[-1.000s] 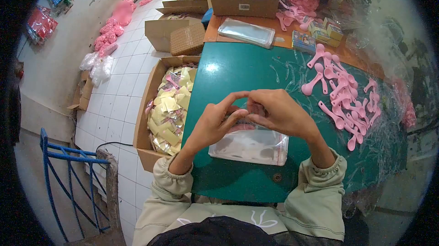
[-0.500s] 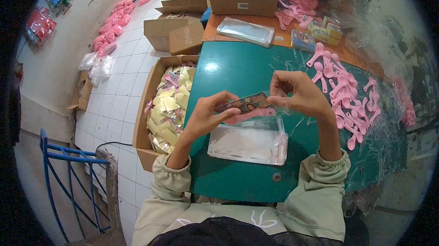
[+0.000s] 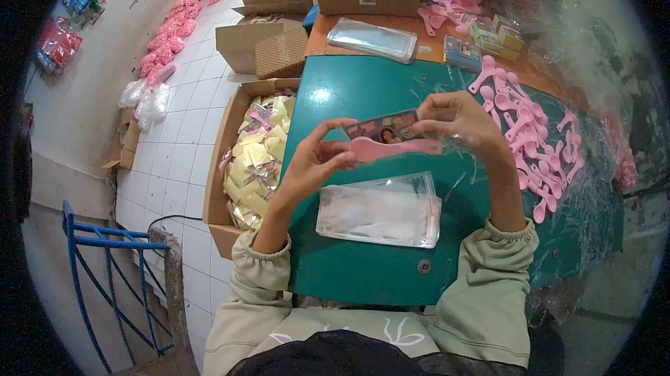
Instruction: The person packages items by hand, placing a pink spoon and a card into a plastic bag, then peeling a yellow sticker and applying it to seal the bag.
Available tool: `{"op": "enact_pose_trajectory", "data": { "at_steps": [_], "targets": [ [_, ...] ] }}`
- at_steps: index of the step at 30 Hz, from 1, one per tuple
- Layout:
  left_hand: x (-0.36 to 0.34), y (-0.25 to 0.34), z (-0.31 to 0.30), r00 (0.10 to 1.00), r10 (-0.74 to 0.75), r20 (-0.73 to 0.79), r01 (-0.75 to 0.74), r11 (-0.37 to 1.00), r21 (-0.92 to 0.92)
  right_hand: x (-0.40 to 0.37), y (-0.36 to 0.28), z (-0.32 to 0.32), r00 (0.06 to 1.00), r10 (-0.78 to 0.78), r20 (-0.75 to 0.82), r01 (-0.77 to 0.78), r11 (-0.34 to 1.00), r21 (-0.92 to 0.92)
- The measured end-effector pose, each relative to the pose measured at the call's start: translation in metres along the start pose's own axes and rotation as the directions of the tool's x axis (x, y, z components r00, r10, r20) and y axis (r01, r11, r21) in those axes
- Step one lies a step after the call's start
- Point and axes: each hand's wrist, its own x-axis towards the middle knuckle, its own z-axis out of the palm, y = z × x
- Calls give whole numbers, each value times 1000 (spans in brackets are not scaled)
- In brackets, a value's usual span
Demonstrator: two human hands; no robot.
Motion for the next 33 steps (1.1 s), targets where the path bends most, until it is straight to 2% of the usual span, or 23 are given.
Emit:
{"op": "enact_pose_trajectory", "data": {
  "at_steps": [1,4,6,7,9,10,11,12,14,17,21,24,27,30,33],
  "targets": [
    [1,-5,-1,998,9,-62,-6,999,53,0,3,-2,998,-56,36,54,997,56],
    [4,-16,1,975,40,-219,4,980,199,4,8,-2,986,-148,-80,136,980,-143],
    [4,-20,8,957,47,-287,35,961,273,8,9,13,931,-309,-196,227,907,-354],
    [5,-19,10,969,-66,-240,90,992,91,9,8,21,888,-394,-237,255,852,-458],
    [4,-13,13,963,-255,-86,225,939,-262,9,5,32,912,-410,0,352,782,-515],
    [4,-14,12,956,-286,-70,255,923,-288,9,4,36,906,-406,120,404,745,-531],
    [3,-15,11,947,-316,-52,285,906,-314,8,7,39,917,-364,164,395,771,-499],
    [3,-17,11,938,-345,-34,314,886,-340,9,9,41,917,-361,172,397,777,-488],
    [2,-25,8,946,-321,-37,303,923,-236,10,13,45,917,-353,187,399,790,-465],
    [2,-38,1,959,-283,1,281,951,-131,14,29,58,924,-351,155,375,740,-559],
    [3,-39,4,981,-196,-13,196,981,-8,19,43,80,915,-379,140,395,772,-498],
    [4,-48,0,983,-180,41,177,982,72,18,38,86,935,-321,153,355,827,-435],
    [1,-34,5,964,-267,8,265,955,-130,17,39,86,933,-315,176,361,836,-413],
    [0,-28,5,953,-304,1,297,931,-213,16,39,90,912,-345,220,409,796,-447],
    [4,-25,7,927,-374,-36,348,890,-296,14,37,99,821,-509,257,560,632,-536]
  ]
}}
